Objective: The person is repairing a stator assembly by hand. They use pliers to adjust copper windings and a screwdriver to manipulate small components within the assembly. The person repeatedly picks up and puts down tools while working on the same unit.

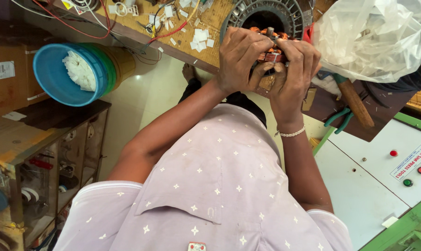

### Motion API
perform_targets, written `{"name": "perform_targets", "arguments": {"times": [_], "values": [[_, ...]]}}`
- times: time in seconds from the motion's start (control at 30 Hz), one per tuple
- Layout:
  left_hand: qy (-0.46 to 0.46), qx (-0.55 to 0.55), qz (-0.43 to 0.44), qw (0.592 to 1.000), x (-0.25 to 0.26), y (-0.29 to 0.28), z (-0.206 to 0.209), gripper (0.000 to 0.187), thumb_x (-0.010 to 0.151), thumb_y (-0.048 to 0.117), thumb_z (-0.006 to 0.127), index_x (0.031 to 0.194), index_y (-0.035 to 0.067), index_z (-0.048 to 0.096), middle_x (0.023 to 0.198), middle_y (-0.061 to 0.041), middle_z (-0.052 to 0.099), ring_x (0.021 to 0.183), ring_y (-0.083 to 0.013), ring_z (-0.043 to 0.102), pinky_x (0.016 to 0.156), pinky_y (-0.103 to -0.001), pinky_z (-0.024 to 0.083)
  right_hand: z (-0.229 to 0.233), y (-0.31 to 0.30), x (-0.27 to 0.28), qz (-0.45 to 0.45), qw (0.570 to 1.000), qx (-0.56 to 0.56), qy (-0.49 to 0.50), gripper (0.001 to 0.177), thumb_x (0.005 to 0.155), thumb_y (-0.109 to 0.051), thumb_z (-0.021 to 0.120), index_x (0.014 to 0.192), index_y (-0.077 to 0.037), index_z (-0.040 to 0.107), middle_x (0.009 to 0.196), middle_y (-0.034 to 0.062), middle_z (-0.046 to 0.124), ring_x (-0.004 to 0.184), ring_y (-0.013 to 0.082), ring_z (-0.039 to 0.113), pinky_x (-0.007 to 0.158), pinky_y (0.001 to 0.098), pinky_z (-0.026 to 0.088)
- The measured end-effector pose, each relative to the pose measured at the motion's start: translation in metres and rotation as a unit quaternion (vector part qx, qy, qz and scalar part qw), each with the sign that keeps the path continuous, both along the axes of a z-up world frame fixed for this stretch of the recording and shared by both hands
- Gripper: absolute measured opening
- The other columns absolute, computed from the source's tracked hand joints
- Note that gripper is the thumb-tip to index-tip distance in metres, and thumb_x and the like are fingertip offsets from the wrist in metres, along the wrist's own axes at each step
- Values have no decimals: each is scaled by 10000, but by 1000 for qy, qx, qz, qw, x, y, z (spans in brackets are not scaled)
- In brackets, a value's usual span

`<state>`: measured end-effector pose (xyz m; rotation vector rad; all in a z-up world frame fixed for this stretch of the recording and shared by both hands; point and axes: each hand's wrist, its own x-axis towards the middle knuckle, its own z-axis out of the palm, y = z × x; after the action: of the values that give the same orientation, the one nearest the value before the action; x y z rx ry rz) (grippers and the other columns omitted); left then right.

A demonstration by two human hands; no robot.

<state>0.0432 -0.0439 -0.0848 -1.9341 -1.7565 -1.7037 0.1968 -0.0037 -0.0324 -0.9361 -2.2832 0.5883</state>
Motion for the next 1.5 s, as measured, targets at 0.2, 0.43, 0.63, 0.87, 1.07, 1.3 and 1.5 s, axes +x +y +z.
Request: {"name": "perform_targets", "arguments": {"times": [0.2,0.43,0.63,0.87,1.07,1.3,1.5], "values": [[-14,5,3,1000,1,1,1,333,1033,376,625,1120,54,631,1067,-82,668,979,-268,636,889,-432,454,4,-4,-2,-9,1000,-8,-5,280,1179,-228,507,1380,-61,606,1323,99,596,1321,299,509,1172,459,371],[-18,-3,6,1000,2,0,-4,332,1015,360,658,1164,66,622,1102,-76,679,1015,-264,628,896,-430,452,7,10,3,22,999,-22,8,388,1158,-388,531,1329,-59,645,1280,101,647,1256,290,562,1099,418,448],[-27,-12,-60,998,-7,-5,-2,466,968,331,767,1328,110,571,1232,-72,636,1131,-275,605,988,-442,462,1,17,23,46,982,-148,106,560,1082,-498,630,1408,-43,619,1387,91,651,1328,230,642,1117,383,546],[-46,-82,-136,986,-29,-21,17,626,925,207,826,1442,134,481,1383,-65,595,1312,-302,513,1158,-458,438,-19,-3,36,-28,940,-240,242,283,1117,-164,619,1331,21,604,1450,129,562,1250,173,617,1061,331,556],[-54,-105,-141,983,-32,-24,25,607,920,205,841,1426,159,508,1397,-46,578,1327,-295,492,1172,-438,435,-45,-4,60,-107,921,-284,242,162,1118,-49,548,1203,31,660,1109,98,724,1007,157,684,934,294,567],[-121,-93,-127,980,-40,-34,32,532,960,206,801,1395,146,500,1378,-65,607,1321,-286,523,1129,-432,420,-90,-18,89,-170,852,-409,280,171,1104,-64,544,1192,25,661,1008,72,696,890,123,641,826,273,544],[-153,-125,-157,968,-47,-36,35,562,961,169,821,1411,147,485,1389,-73,595,1264,-269,549,1119,-421,445,-112,-21,95,-199,801,-478,302,178,1105,-95,570,1210,22,653,971,75,699,847,113,632,786,248,530]]}}
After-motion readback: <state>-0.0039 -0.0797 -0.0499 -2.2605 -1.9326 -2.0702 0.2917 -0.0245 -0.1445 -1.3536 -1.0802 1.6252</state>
